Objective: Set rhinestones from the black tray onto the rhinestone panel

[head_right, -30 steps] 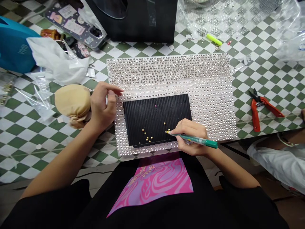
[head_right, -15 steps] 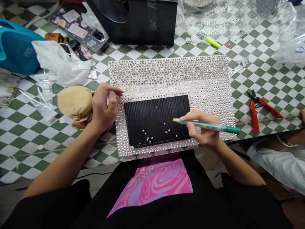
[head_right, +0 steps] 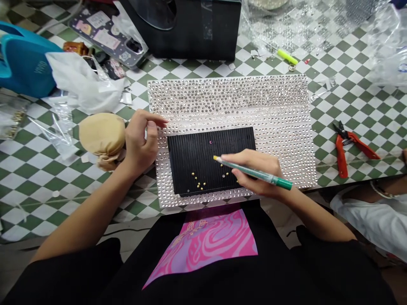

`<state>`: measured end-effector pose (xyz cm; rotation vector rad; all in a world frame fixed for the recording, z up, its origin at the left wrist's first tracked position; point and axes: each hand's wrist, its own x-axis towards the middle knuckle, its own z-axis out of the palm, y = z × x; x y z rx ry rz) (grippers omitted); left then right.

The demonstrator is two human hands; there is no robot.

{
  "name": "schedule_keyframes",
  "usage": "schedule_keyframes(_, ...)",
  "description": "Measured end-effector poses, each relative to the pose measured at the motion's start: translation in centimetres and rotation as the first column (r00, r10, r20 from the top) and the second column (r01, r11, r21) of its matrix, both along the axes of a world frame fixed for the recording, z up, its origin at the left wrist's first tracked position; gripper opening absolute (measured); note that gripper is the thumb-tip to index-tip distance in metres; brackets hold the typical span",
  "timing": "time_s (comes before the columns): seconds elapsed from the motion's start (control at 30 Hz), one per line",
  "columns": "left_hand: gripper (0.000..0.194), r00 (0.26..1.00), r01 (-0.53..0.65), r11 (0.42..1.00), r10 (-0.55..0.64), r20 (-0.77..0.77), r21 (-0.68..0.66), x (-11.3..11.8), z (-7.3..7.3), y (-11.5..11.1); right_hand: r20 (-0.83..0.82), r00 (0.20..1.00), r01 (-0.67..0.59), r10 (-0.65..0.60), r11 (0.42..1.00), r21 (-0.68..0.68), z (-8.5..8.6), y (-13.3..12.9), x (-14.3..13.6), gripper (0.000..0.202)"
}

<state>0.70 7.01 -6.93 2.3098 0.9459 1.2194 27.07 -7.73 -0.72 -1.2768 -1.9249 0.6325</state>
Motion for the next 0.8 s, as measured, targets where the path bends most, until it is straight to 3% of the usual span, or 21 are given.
schedule_keyframes(0.2,0.027,1.0,-0.011,1.0,0.011,-0.02,-0.021,0.0,0.0,0.0,-0.049,0.998,-0.026,0.028,0.999,0.044,-1.4,-1.2,-0.6,0.021)
schedule_keyframes(0.6,0.028,1.0,-0.012,1.0,0.012,-0.027,-0.005,0.0,0.0,0.0,-0.066,0.994,-0.08,0.086,0.993,0.083,-2.0,-1.3,-0.6,0.026)
schedule_keyframes(0.73,0.028,1.0,-0.02,0.999,0.02,-0.012,-0.026,0.1,0.0,-0.1,-0.176,0.984,-0.007,0.004,1.0,-0.013,-1.8,-1.4,0.2,0.026)
schedule_keyframes(0.8,0.028,1.0,-0.017,1.0,0.017,0.0,-0.017,0.2,0.0,-0.1,-0.231,0.967,0.101,-0.11,0.994,-0.049,-1.4,-0.9,0.9,0.026)
